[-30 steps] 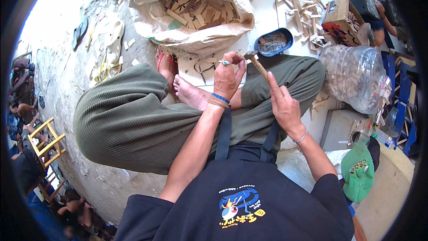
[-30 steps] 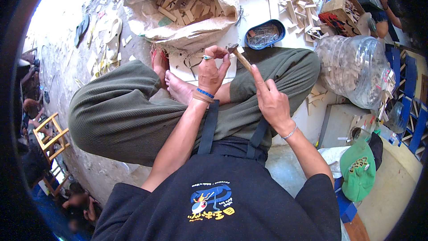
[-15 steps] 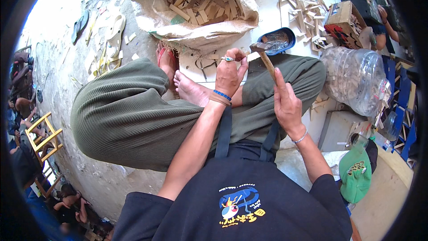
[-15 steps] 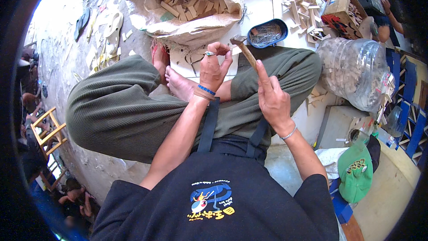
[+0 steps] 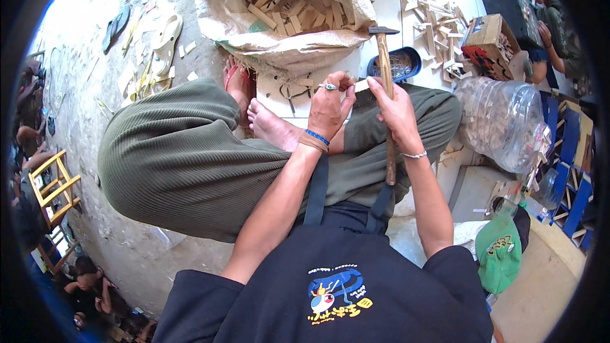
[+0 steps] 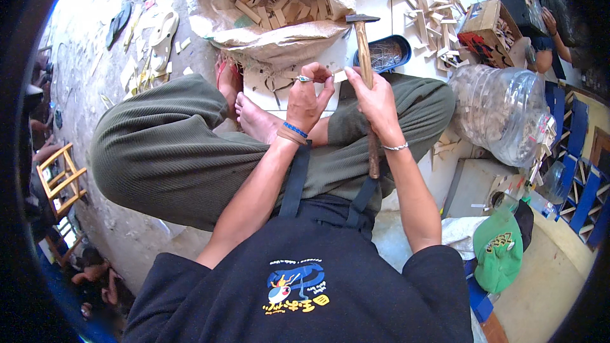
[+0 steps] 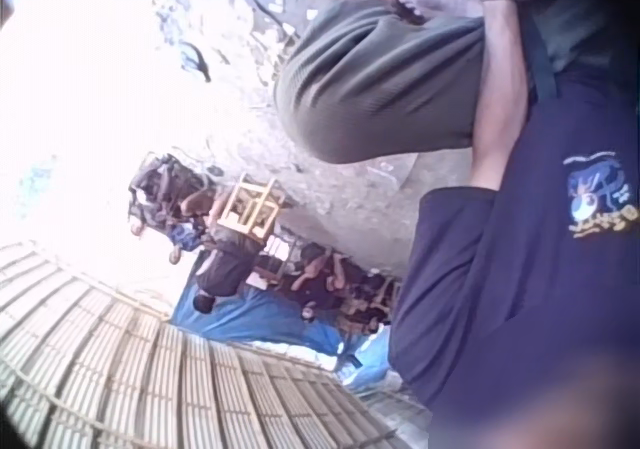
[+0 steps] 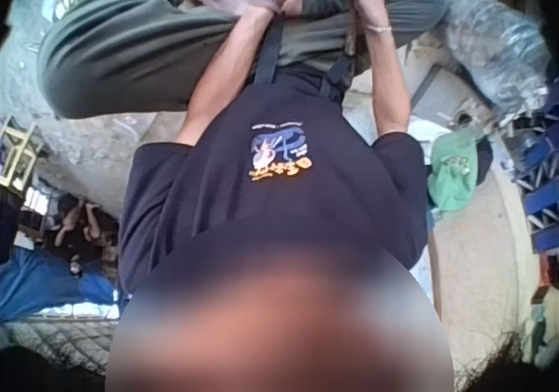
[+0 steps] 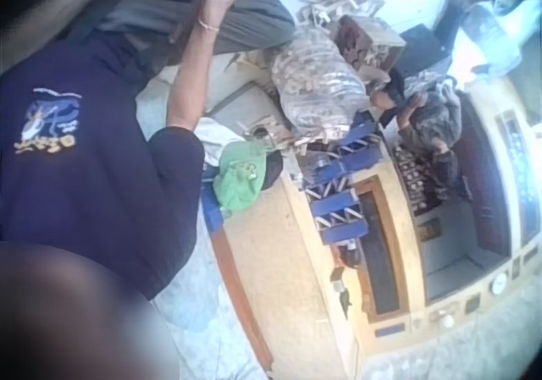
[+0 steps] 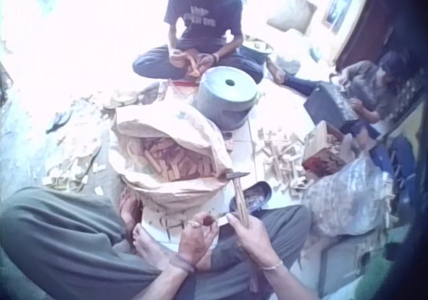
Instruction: The person sits on the floor and repeatedly picks small wooden pieces from a sack, places a nail on them, and hammers the nail in. They handle the wood and hammer one at a time, occasionally adjusting the piece before striking.
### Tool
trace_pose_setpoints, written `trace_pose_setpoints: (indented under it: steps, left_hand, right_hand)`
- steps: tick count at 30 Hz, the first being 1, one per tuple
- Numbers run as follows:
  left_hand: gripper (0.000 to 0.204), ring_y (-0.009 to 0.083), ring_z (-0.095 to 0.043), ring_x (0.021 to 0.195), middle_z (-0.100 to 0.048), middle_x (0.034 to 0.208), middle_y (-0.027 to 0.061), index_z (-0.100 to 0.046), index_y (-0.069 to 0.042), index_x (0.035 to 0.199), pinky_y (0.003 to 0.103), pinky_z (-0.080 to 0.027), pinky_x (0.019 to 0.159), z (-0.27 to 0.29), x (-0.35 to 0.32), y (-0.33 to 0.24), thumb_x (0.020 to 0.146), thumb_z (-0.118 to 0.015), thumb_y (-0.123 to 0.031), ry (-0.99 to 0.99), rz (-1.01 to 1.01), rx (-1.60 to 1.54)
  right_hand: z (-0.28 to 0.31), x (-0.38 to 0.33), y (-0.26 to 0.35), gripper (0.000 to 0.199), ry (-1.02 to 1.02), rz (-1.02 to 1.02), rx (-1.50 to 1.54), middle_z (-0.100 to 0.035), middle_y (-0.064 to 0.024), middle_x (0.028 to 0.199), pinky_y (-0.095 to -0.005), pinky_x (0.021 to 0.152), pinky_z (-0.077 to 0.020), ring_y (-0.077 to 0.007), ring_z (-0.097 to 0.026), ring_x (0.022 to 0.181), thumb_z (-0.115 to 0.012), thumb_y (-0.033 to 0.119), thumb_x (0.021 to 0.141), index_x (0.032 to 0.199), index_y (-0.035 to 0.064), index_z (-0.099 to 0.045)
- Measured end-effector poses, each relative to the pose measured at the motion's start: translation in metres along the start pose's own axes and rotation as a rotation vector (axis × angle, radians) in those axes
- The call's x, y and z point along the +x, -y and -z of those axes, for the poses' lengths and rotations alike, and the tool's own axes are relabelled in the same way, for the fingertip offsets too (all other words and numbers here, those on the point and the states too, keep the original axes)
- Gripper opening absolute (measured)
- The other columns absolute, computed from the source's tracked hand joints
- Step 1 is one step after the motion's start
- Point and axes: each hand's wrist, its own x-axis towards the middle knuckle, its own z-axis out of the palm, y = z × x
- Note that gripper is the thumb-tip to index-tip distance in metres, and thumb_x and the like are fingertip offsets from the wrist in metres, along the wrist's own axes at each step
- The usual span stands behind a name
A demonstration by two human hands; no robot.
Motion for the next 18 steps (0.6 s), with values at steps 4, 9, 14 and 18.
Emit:
trace_pose_setpoints:
  steps: [4,9,14,18]
  left_hand:
    - [0.032,0.0312,-0.071,0.084,-0.070,0.093,0.0112,-0.054,-0.005,0.116,0.041,-0.057,0.076,0.002,0.002,-0.002,0.090,-0.072,-0.002,0.029,0.015,0.027]
    - [0.041,0.0295,-0.069,0.097,-0.068,0.109,0.0150,-0.055,-0.004,0.125,0.039,-0.057,0.085,0.009,0.001,-0.008,0.088,-0.072,-0.001,0.080,0.047,-0.011]
    - [0.048,0.0285,-0.066,0.103,-0.065,0.119,0.0141,-0.059,-0.004,0.130,0.038,-0.056,0.090,0.013,0.004,-0.003,0.085,-0.076,-0.003,0.149,0.004,0.052]
    - [0.041,0.0286,-0.068,0.097,-0.069,0.110,0.0125,-0.067,-0.004,0.122,0.039,-0.057,0.088,0.011,0.006,0.003,0.084,-0.081,-0.008,0.142,0.044,0.033]
  right_hand:
    - [-0.016,0.011,-0.005,0.030,0.009,-0.024,0.042,-0.048,0.0081,0.072,-0.0220,0.051,-0.0388,-0.0026,-0.044,0.061,-0.071,0.036,0.100,0.107,0.0066,-0.071]
    - [-0.017,0.014,-0.012,0.027,-0.003,-0.022,0.045,-0.050,0.0074,0.073,-0.0212,0.052,-0.0386,-0.0024,-0.045,0.061,-0.070,0.035,0.100,0.100,0.0076,-0.069]
    - [-0.017,0.015,-0.013,0.027,0.016,-0.018,0.074,-0.051,0.0071,0.073,-0.0205,0.052,-0.0383,-0.0024,-0.046,0.062,-0.071,0.035,0.100,0.097,0.0084,-0.067]
    - [-0.019,0.016,-0.013,0.025,0.007,-0.021,0.073,-0.048,0.0076,0.073,-0.0208,0.052,-0.0369,-0.0023,-0.043,0.061,-0.070,0.033,0.102,0.099,0.0091,-0.066]
